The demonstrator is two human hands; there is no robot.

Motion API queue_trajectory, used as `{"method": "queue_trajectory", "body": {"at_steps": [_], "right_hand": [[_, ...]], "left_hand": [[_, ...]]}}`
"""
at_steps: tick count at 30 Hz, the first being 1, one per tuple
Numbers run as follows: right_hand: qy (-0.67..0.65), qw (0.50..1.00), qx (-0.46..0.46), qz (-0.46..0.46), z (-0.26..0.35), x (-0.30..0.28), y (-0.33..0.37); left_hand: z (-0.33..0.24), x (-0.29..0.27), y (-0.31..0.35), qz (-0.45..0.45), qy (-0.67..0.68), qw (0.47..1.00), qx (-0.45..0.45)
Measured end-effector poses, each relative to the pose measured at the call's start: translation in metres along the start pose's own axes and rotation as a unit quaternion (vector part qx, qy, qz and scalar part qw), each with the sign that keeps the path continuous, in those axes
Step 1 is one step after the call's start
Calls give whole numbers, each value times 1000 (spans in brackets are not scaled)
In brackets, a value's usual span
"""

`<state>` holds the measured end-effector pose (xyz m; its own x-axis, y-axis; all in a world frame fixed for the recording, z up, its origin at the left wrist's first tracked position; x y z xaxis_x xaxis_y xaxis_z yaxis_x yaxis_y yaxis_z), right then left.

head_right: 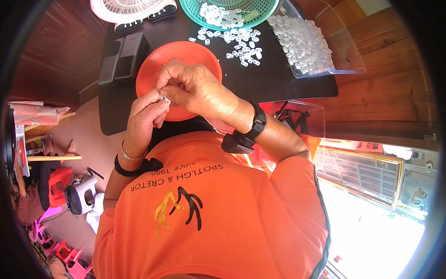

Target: Assembling small white plastic pieces by hand on a red plate at a desk.

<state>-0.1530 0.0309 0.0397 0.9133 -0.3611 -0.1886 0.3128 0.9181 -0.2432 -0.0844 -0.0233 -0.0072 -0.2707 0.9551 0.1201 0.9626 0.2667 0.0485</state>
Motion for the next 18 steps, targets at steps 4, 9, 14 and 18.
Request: {"method": "queue_trajectory", "body": {"at_steps": [4, 9, 14, 18], "right_hand": [[63, 997, -37, -28, 10, -2, 4], [122, 989, -65, -58, 7, -4, 8], [6, 995, 51, -84, -5, -19, 5], [208, 974, 43, -82, -8, -53, 2]], "left_hand": [[-6, 1, 1, -22, -15, 999, 37], [-3, 3, -3, -17, -7, 1000, 21], [3, -1, -6, -1, 27, 1000, -7], [1, -11, -3, -20, 48, 999, -11]]}}
Point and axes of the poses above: each hand's wrist, its own y-axis away from the middle knuckle, its own x-axis out of the palm, z = x × y, the point moved 10 cm from there along -y, towards the middle knuckle, and after that the axes turned 1 degree about y, right-handed, at the moved point
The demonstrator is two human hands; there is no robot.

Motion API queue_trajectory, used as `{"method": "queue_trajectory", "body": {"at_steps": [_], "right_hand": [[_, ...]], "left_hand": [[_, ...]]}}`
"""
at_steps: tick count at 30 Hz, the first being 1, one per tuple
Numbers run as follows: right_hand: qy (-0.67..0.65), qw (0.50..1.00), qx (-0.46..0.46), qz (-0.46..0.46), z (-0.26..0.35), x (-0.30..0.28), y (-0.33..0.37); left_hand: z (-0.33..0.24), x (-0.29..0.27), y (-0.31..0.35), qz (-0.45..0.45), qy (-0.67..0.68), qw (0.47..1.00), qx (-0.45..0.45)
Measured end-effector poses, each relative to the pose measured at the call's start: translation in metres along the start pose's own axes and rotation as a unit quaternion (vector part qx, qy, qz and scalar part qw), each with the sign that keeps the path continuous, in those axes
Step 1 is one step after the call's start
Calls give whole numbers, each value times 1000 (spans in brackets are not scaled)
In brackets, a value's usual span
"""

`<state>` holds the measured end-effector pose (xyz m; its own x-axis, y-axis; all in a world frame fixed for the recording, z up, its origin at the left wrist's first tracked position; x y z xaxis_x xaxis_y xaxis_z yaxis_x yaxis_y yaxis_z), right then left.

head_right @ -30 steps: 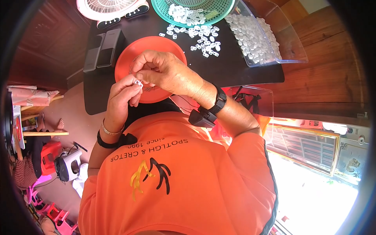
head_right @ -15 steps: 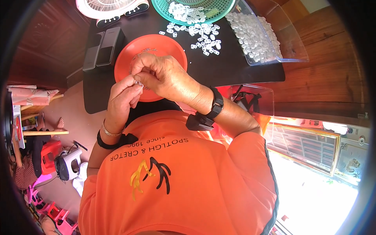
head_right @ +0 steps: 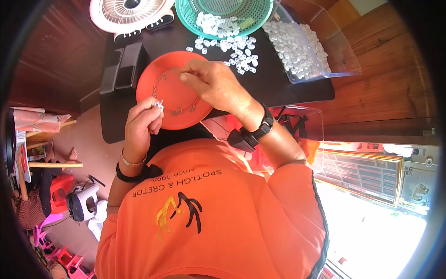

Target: Assembling small white plastic pieces by hand on a red plate at a desk.

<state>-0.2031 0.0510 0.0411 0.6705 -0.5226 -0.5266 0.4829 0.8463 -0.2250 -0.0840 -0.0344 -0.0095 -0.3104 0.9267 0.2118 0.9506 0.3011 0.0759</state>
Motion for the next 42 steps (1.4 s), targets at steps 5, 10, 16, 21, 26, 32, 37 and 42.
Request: {"method": "queue_trajectory", "body": {"at_steps": [5, 10, 16, 21, 26, 32, 37, 42], "right_hand": [[197, 975, -10, -104, -33, -60, -19], [300, 951, -53, -53, -55, -56, -60], [407, 907, -108, 25, -77, -17, -91], [449, 887, -53, 96, -93, -7, -95], [389, 916, -94, 30, -89, -25, -82], [-65, 994, 84, 20, -52, -32, -48], [-322, 945, 58, 17, 4, 10, -19], [-369, 929, 8, 5, 14, 22, -1]], "left_hand": [[5, -8, 3, -5, 22, 1000, -2], [3, -3, 4, -3, 17, 1000, 11], [-1, -4, 5, -2, 12, 1000, 11], [2, -11, 6, -17, 20, 1000, 6], [-1, -5, 3, -5, 17, 1000, 10], [-5, -1, -2, -2, 3, 1000, 9], [-26, 21, -9, 20, -14, 997, 71], [-30, 15, -8, 13, 37, 991, 125]]}}
Point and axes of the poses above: each hand's wrist, its own y-axis away from the middle knuckle, its own x-axis out of the palm, z = x × y, the point moved 10 cm from there along -y, towards the middle knuckle, and after that the axes turned 1 degree about y, right-handed, at the moved point
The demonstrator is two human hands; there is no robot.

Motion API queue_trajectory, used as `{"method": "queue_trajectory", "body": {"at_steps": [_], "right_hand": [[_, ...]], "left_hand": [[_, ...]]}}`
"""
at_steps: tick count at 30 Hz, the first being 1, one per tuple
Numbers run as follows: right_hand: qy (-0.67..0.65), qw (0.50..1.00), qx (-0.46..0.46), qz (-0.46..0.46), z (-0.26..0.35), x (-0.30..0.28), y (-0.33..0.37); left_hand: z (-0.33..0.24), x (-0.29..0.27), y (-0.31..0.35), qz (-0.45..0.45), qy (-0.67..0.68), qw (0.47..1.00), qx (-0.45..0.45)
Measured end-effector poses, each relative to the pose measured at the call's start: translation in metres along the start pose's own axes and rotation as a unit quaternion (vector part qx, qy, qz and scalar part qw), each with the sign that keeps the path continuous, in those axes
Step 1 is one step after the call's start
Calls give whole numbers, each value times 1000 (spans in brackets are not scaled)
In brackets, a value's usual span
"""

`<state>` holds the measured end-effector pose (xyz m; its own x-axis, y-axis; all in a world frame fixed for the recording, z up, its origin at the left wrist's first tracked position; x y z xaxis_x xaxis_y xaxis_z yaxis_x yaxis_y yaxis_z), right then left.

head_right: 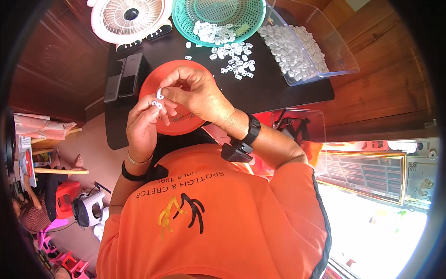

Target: Assembling small white plastic pieces by hand on a red plate at a desk.

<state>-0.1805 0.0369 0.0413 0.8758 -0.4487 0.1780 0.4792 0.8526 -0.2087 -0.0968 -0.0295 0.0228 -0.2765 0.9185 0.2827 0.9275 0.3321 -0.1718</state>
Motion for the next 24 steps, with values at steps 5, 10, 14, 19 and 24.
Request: {"method": "queue_trajectory", "body": {"at_steps": [5, 10, 14, 19, 24], "right_hand": [[35, 999, -17, -33, -4, -8, 8], [4, 998, 60, 32, -12, 6, 9], [-86, 988, 130, -9, -29, -7, 7], [-94, 985, 141, -39, -29, -11, 8], [-98, 985, 141, -20, -31, -8, 12]], "left_hand": [[-4, -4, 3, -7, -19, 1000, 18], [-1, -7, 6, -33, -12, 999, -9], [6, -16, 10, -72, -28, 996, -45], [19, -19, 11, -89, -71, 989, -91], [19, -17, 10, -88, -90, 988, -89]]}}
Point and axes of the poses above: each hand's wrist, its own y-axis away from the middle knuckle, its own x-axis out of the palm, z = x × y, the point moved 10 cm from there along -y, towards the middle knuckle, and after that the axes turned 1 degree about y, right-handed, at the moved point
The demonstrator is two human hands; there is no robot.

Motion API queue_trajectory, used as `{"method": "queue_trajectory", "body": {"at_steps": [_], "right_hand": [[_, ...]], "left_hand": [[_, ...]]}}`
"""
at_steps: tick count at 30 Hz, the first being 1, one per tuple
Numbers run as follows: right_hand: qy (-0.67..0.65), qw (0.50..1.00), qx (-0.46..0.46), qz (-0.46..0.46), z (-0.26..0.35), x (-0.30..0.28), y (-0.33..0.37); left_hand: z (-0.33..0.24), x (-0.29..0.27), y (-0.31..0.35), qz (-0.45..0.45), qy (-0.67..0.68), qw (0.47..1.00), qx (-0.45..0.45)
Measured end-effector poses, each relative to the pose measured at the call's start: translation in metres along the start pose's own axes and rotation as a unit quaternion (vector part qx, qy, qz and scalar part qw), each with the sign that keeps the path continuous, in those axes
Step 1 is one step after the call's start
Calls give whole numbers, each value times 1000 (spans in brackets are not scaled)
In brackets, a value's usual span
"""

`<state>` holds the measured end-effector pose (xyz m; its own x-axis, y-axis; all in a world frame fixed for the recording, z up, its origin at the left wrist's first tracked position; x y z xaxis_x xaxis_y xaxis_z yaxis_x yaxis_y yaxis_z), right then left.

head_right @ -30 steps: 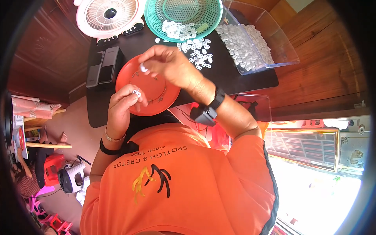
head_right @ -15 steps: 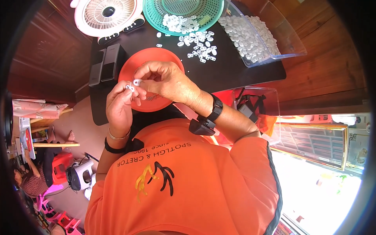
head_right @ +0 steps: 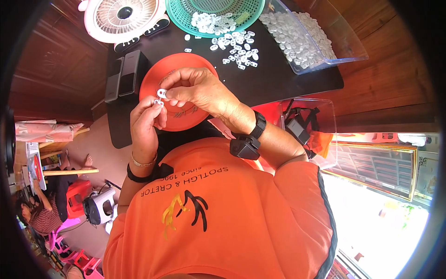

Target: Assembling small white plastic pieces by hand on a red plate at a desk.

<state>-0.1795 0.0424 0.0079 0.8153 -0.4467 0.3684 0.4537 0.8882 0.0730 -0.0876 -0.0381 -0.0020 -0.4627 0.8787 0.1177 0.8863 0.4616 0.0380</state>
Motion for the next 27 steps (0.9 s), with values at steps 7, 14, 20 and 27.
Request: {"method": "queue_trajectory", "body": {"at_steps": [7, 14, 20, 27], "right_hand": [[85, 995, -57, -18, 11, 2, 3], [133, 984, -119, 7, 14, 13, 7], [135, 986, -101, 17, 4, 13, 8], [154, 975, -156, 27, 11, 16, 14]], "left_hand": [[2, -3, 1, -10, -15, 1000, -9], [2, 0, 1, -4, -11, 1000, -16], [5, 1, 3, 0, -6, 1000, -28], [6, 5, 6, 7, 18, 999, -31]]}}
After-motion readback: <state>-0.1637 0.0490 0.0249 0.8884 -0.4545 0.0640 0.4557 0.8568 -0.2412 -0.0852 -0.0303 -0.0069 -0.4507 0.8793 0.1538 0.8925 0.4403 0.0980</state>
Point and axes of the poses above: each hand's wrist, its own y-axis away from the middle knuckle, its own x-axis out of the palm, z = x × y, the point moved 10 cm from there along -y, towards the middle knuckle, and after that the axes turned 1 degree about y, right-handed, at the moved point
